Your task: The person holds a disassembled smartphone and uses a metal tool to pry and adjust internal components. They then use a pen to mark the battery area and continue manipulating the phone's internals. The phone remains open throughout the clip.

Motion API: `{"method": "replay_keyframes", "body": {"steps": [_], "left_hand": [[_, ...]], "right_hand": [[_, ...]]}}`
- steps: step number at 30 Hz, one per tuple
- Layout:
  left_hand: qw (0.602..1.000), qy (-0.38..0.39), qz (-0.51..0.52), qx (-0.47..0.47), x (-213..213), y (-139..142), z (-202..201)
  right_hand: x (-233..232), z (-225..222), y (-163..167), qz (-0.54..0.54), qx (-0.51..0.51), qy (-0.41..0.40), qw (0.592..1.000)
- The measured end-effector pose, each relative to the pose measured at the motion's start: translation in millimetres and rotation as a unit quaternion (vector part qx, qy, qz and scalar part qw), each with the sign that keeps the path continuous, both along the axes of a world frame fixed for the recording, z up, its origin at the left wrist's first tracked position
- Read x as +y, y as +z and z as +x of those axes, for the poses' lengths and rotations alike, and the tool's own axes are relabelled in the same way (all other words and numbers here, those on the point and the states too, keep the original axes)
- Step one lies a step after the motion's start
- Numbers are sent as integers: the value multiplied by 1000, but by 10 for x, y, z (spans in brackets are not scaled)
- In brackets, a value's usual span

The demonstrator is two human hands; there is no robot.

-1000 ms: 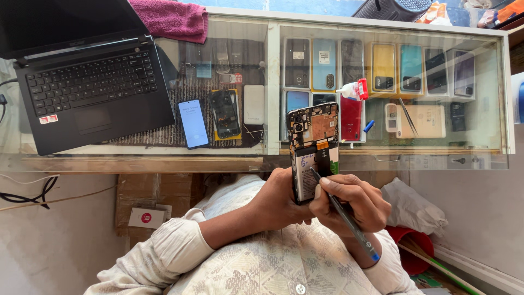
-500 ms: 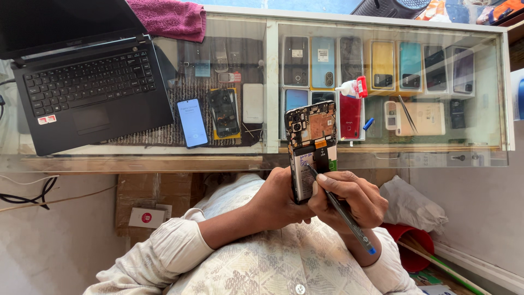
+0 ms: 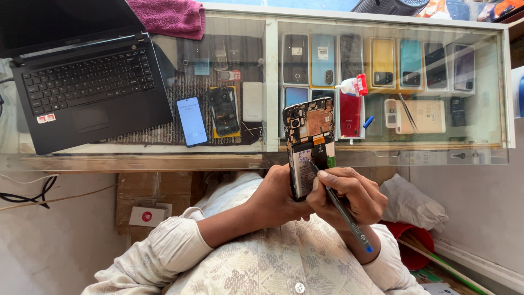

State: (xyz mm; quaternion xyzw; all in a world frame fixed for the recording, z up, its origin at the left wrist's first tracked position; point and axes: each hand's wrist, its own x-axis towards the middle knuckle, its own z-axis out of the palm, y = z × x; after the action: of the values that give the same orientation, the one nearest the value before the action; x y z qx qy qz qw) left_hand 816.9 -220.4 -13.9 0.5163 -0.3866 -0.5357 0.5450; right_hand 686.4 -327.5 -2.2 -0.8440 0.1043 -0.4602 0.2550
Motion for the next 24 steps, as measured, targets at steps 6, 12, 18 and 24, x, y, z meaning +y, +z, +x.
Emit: {"method": "replay_keyframes", "body": {"steps": [6, 12, 18, 24], "left_hand": [[999, 3, -33, -15, -14, 0, 0], [1000, -8, -4, 7, -17, 28, -10], [1000, -8, 3, 24, -19, 12, -16], [999, -4, 6, 53, -8, -9, -41]], "right_hand": [[5, -5, -22, -9, 6, -20, 1000], [-28, -41, -33, 43, -17, 7, 999], [6, -72, 7, 52, -2, -34, 998], [-3, -81, 60, -13, 9, 6, 1000]]}}
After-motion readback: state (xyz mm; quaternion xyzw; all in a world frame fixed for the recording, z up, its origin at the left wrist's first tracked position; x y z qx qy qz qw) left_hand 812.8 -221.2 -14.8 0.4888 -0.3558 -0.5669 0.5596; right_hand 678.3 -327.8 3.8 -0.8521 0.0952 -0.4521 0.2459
